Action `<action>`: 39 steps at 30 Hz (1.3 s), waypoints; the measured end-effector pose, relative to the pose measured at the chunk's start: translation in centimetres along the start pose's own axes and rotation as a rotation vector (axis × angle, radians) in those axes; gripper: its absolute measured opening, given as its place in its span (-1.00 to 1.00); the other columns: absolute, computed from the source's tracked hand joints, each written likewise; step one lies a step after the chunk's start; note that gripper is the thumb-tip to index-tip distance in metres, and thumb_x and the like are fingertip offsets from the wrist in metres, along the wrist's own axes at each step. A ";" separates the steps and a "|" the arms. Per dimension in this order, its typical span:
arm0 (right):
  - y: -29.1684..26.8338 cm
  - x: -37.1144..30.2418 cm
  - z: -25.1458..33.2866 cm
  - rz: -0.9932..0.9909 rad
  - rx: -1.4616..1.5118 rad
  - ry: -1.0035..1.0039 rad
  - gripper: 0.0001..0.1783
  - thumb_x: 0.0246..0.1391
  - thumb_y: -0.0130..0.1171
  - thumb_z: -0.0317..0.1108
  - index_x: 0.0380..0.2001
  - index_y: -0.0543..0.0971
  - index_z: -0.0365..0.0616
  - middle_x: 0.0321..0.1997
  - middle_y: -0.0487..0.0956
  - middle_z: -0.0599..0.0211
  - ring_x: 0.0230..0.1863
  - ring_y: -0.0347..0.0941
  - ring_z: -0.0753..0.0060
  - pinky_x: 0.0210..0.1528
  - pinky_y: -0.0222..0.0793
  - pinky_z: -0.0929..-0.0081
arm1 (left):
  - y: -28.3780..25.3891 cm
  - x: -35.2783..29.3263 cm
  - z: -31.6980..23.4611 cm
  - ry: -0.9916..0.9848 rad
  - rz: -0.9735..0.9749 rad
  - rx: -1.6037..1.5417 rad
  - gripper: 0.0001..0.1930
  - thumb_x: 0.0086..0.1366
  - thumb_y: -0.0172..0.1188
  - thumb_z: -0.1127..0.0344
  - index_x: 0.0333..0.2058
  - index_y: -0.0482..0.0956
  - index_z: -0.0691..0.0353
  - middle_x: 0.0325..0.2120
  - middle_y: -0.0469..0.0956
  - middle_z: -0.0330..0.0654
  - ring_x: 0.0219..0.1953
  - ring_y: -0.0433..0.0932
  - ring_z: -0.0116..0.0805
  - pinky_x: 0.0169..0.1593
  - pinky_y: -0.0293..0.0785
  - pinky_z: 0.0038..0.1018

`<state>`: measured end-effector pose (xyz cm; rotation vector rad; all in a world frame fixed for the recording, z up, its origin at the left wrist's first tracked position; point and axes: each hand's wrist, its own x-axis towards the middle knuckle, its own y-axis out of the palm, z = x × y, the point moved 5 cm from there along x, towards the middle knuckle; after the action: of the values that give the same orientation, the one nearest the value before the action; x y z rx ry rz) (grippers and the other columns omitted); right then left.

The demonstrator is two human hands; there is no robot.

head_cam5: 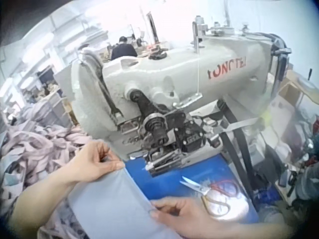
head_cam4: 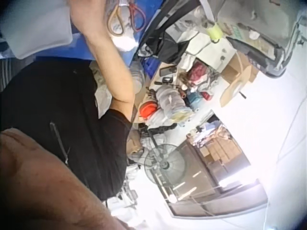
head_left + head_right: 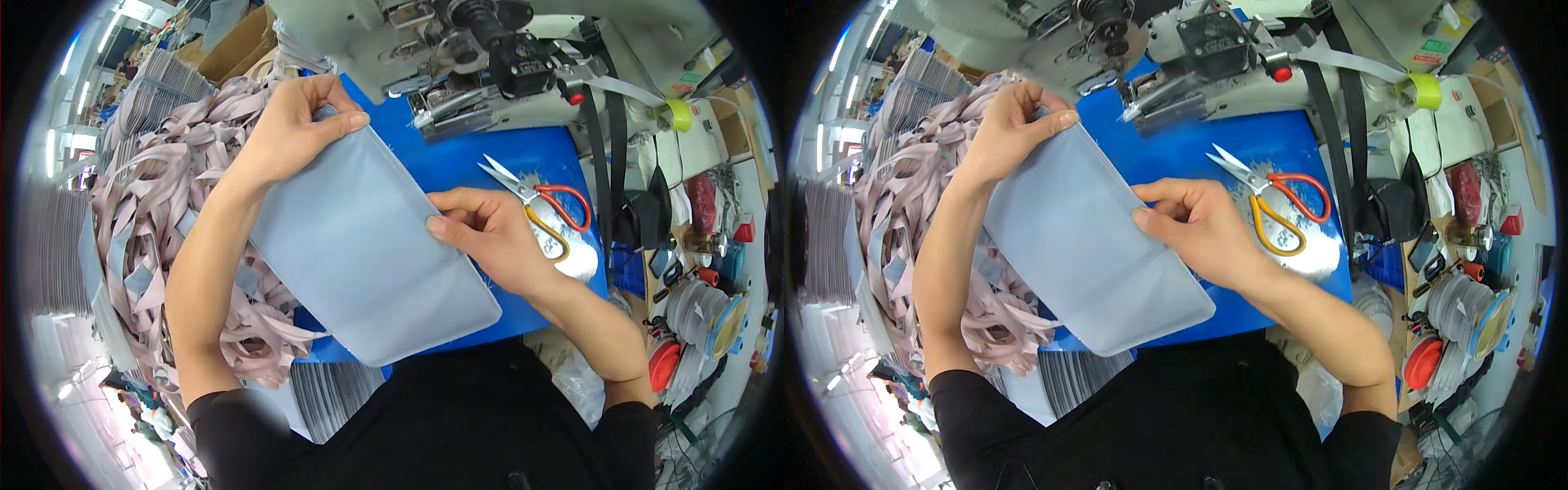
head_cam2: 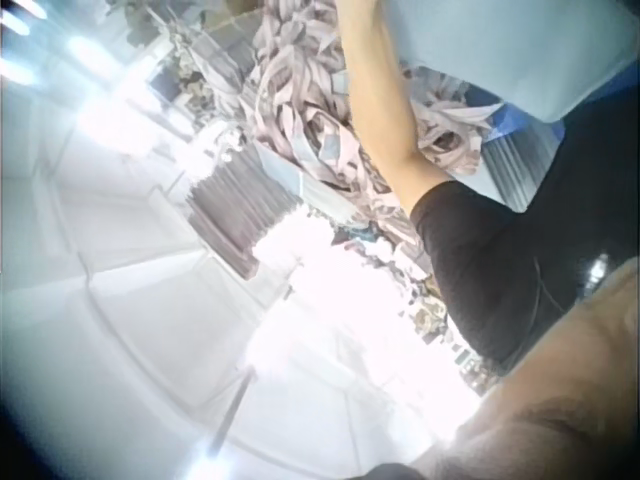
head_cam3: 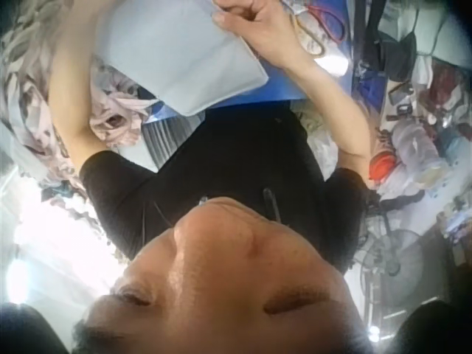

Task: The person assembles face masks by inserting pink elastic straps into the edges of light blue fabric pieces. They feed the fabric through a sewing machine to stitch the straps in place, then use scissors to trim the excess elastic. The process is repeated for multiple units in a continuous workflow.

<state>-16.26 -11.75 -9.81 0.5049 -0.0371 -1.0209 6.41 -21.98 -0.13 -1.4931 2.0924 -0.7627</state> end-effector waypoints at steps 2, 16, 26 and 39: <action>0.1 0.6 0.0 -0.047 0.026 0.000 -0.64 0.33 0.29 -0.41 0.14 0.65 -0.32 -0.39 0.69 0.45 -0.36 0.54 0.75 -0.27 0.47 0.64 | 0.0 1.6 1.5 -0.109 0.035 -0.009 -0.78 0.26 0.46 0.33 -0.25 0.70 0.36 -0.34 0.71 -0.23 -0.25 0.56 -0.57 -0.17 0.48 -0.54; -0.8 2.7 1.0 -0.147 0.228 -0.001 -0.61 0.34 0.28 -0.43 0.16 0.60 -0.39 -0.28 0.72 0.30 -0.32 0.62 0.66 -0.25 0.57 0.61 | 0.3 7.7 4.0 0.229 0.025 -0.019 -0.57 0.29 0.37 0.41 0.14 0.62 0.28 -0.01 0.70 -0.18 0.01 0.62 -0.31 0.11 0.55 -0.31; -2.3 4.5 1.3 -0.225 0.314 -0.091 -0.57 0.30 0.30 -0.44 0.16 0.59 -0.45 -0.25 0.71 0.26 -0.32 0.62 0.61 -0.26 0.57 0.61 | 0.5 10.1 4.8 0.282 -0.018 -0.113 -0.57 0.27 0.37 0.40 0.12 0.64 0.28 0.00 0.70 -0.13 0.03 0.63 -0.23 0.11 0.55 -0.27; -1.9 5.6 2.1 -0.241 0.307 -0.065 -0.71 0.22 0.40 -0.40 -0.09 0.66 -0.39 -0.19 0.73 0.19 -0.21 0.63 0.52 -0.15 0.55 0.53 | 0.3 7.6 4.2 0.294 -0.332 0.484 -0.53 0.22 0.37 0.39 0.13 0.61 0.30 0.06 0.66 0.04 0.11 0.62 -0.03 0.14 0.52 -0.20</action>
<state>-15.41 -17.95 -9.86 0.7690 -0.1975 -1.2766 6.58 -29.86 -3.73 -1.5254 1.6806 -1.5694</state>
